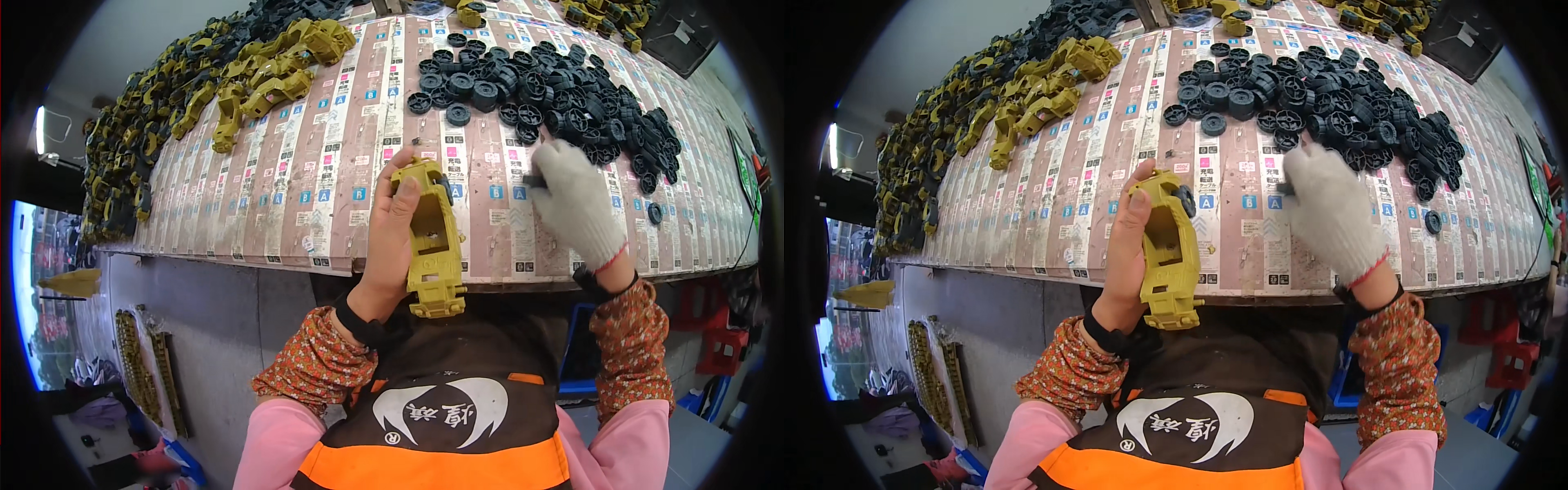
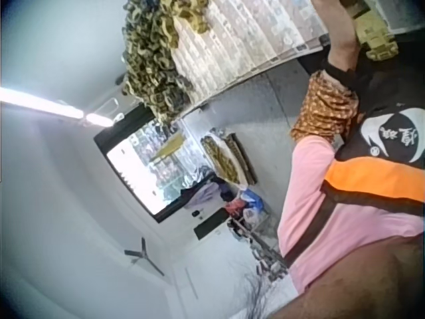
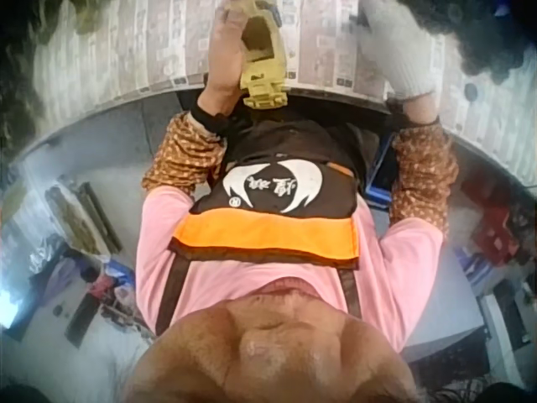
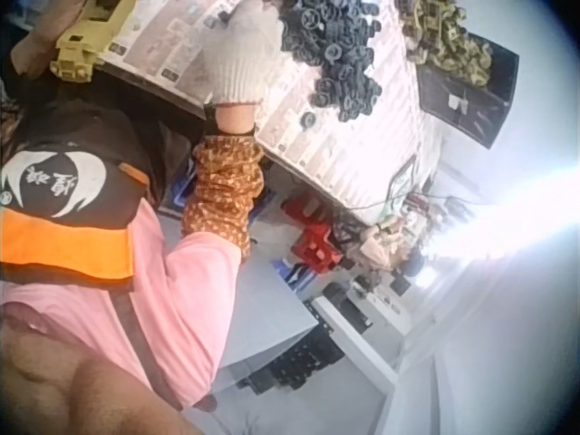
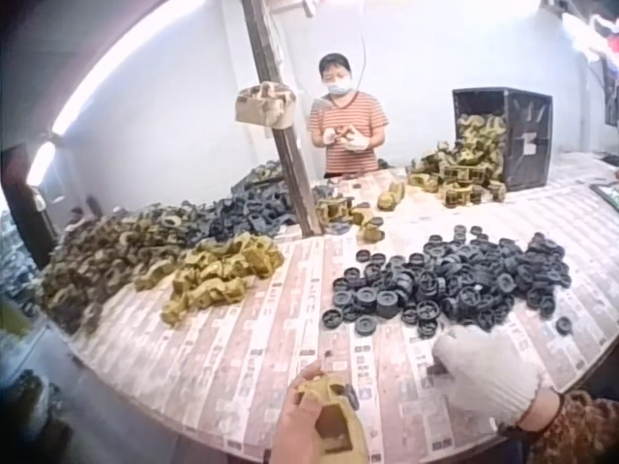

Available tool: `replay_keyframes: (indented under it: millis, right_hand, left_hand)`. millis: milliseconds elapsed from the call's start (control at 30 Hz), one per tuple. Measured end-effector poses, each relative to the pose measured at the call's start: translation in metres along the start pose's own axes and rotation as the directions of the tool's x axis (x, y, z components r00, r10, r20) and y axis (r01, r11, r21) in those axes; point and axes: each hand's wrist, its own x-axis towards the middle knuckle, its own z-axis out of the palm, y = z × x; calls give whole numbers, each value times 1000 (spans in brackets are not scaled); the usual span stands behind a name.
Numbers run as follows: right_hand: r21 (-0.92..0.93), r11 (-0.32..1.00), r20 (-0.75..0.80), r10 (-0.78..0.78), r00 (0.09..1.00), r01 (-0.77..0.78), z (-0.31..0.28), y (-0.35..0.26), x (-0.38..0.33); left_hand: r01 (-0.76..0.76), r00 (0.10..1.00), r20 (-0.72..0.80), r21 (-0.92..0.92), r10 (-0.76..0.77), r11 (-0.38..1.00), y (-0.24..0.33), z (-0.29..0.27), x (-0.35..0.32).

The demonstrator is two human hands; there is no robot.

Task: The person assembles yellow plastic frames with black circular wheels. They pick up a frame, insert a wheel into a designated slot, and place the completed unit on a pile. The process is repeated continuously with parts from piles on the table.

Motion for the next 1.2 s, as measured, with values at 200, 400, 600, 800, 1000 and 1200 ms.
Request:
replay_keyframes:
  millis: [200, 400, 600, 800, 1000, 1200]
  right_hand:
    - [662, 697, 259, 132, 957, -275, -13, -83, -37]
    - [760, 564, 261, 192, 946, -324, 9, -101, -69]
    - [774, 542, 254, 210, 944, -328, 12, -103, -75]
    - [772, 558, 248, 176, 953, -304, 5, -109, -80]
    - [719, 670, 140, 117, 983, -182, 4, -114, -88]
    - [764, 543, 309, 167, 936, -348, 6, -120, -98]
  left_hand:
    - [-89, 992, -89, -24, 86, 996, -3, -4, 5]
    - [-222, 970, -93, 28, 224, 975, -2, 0, 8]
    - [-252, 966, -44, 31, 253, 967, -1, -1, 4]
    - [-313, 947, -41, 113, 319, 943, -1, 0, 2]
    - [-455, 886, 27, 236, 462, 859, -6, 5, -4]
    - [-475, 869, 222, 123, 442, 871, -5, 20, -13]
